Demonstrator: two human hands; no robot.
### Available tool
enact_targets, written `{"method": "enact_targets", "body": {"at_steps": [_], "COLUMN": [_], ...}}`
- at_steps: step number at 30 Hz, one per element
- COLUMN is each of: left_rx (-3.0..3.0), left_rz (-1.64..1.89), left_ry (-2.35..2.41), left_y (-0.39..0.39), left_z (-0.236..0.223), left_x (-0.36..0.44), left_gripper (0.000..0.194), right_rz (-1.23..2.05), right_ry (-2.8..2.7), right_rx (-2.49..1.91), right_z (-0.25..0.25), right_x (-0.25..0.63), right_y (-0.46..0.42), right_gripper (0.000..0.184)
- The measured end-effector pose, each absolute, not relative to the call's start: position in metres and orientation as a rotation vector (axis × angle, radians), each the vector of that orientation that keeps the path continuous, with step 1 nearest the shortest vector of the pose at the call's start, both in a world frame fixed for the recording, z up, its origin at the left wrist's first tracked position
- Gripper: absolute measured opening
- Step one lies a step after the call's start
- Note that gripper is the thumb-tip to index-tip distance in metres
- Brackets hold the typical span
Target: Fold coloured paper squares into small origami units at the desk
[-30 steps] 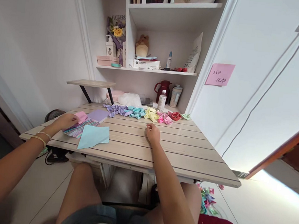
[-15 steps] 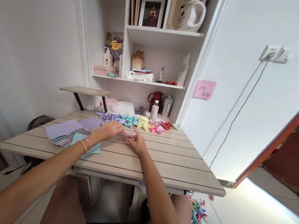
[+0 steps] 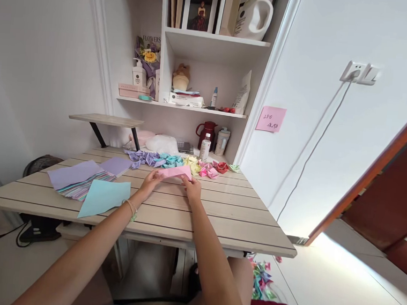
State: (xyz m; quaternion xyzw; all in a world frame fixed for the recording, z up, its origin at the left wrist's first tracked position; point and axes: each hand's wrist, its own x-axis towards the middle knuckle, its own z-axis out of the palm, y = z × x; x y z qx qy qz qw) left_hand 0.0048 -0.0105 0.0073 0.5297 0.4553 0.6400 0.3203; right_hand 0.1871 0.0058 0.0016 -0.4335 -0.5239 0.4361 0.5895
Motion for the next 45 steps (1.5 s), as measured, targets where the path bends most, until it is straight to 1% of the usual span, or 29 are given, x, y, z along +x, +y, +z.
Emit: {"method": "enact_targets", "body": {"at_steps": [3,6,10,15,19,22,26,27,28,31,34,38,42,45], "left_rx": [1.401,1.429,1.365,1.173,1.093,1.047,1.013,1.032,1.06,1.16,1.223,1.162,1.084,1.057], "left_rz": [1.421,1.295,1.365,1.472,1.521,1.588,1.677,1.675,1.663,1.575,1.486,1.509,1.547,1.562], "left_ry": [1.038,1.067,1.159,1.058,1.038,1.051,1.047,1.034,1.02,0.999,1.024,1.056,1.062,1.055], "left_y": [-0.016,-0.02,-0.019,-0.022,-0.024,-0.022,-0.02,-0.019,-0.019,-0.018,-0.016,-0.016,-0.017,-0.016], "left_z": [0.002,-0.001,-0.001,0.005,0.007,0.004,0.0,0.0,-0.001,-0.002,-0.003,-0.003,-0.001,0.0], "left_x": [0.007,0.008,0.006,0.005,0.005,0.005,0.004,0.004,0.004,0.005,0.006,0.005,0.004,0.003], "left_gripper": [0.059,0.051,0.044,0.035,0.031,0.034,0.046,0.047,0.048,0.043,0.039,0.037,0.032,0.03], "right_rz": [1.072,1.14,1.186,1.238,1.197,1.139,1.068,1.064,1.068,1.107,1.16,1.169,1.036,0.959], "right_ry": [-1.214,-1.221,-1.211,-1.219,-1.252,-1.288,-1.332,-1.347,-1.365,-1.416,-1.485,-1.658,-1.794,-1.829], "right_rx": [-0.989,-0.959,-0.921,-0.875,-0.947,-0.977,-0.974,-0.962,-0.945,-0.891,-0.883,-0.873,-0.867,-0.869], "right_z": [0.0,-0.001,-0.002,-0.003,-0.003,-0.004,-0.005,-0.005,-0.005,-0.004,-0.003,-0.003,-0.002,-0.001], "right_x": [0.187,0.187,0.185,0.182,0.182,0.181,0.181,0.181,0.181,0.18,0.178,0.176,0.177,0.177], "right_y": [0.007,0.008,0.009,0.008,0.008,0.007,0.007,0.007,0.007,0.006,0.004,0.0,-0.001,-0.002], "right_gripper": [0.045,0.044,0.045,0.044,0.043,0.042,0.058,0.058,0.053,0.036,0.03,0.038,0.051,0.055]}}
